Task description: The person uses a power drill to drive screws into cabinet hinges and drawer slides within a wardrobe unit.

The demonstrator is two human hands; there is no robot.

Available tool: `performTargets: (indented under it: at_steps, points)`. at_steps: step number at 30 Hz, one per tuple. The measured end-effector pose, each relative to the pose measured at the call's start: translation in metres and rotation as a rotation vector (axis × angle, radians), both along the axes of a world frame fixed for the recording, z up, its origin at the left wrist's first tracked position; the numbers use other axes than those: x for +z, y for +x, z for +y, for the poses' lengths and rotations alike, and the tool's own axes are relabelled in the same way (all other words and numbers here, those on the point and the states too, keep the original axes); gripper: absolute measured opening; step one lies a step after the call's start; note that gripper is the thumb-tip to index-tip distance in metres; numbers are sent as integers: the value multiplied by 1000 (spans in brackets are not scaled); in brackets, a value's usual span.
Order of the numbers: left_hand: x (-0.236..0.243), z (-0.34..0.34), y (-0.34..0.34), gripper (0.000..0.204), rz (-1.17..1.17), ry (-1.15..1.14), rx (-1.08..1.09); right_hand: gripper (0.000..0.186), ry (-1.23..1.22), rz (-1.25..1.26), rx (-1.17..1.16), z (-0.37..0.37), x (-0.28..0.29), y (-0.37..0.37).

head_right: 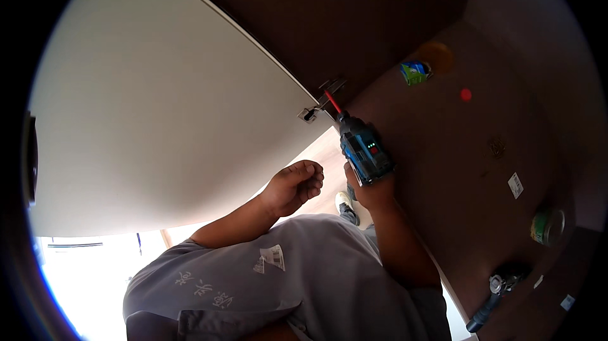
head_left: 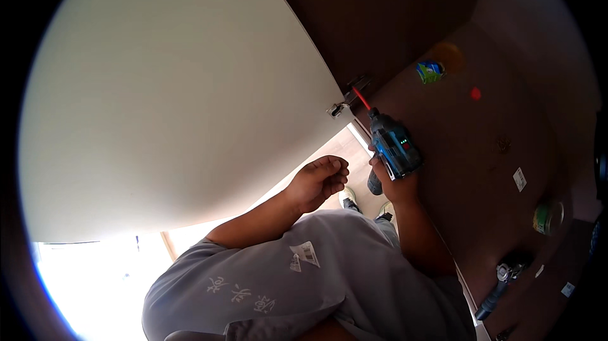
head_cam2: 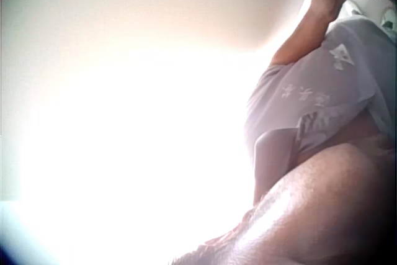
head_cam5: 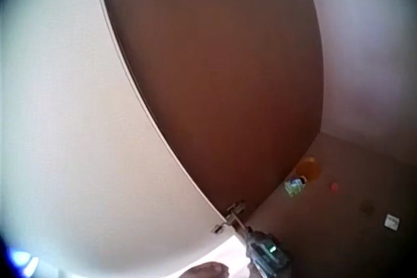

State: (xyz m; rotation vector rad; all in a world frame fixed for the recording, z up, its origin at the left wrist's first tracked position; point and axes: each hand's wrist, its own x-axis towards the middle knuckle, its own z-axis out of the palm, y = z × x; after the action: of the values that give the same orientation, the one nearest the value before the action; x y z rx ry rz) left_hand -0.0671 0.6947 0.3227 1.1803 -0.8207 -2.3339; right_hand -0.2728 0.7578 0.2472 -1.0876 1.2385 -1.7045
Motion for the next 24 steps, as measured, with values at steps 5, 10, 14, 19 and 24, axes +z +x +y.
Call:
performTargets:
  at_steps: [5,10,14,19,24]
  points:
    - [12,2,-3,19,71,-62,35,26,-25,-120,-38,6,7,-3]
    - [38,-1,-11,22,102,-71,123,35,7,-76,208,60,37,-21]
    - [42,-3,-16,24,319,-27,169,41,-84,229,383,88,62,-38]
    - [54,-3,-42,21,437,-129,52,35,41,128,347,103,66,-46]
    - [40,-16,-56,18,426,-116,110,37,35,93,228,106,71,-46]
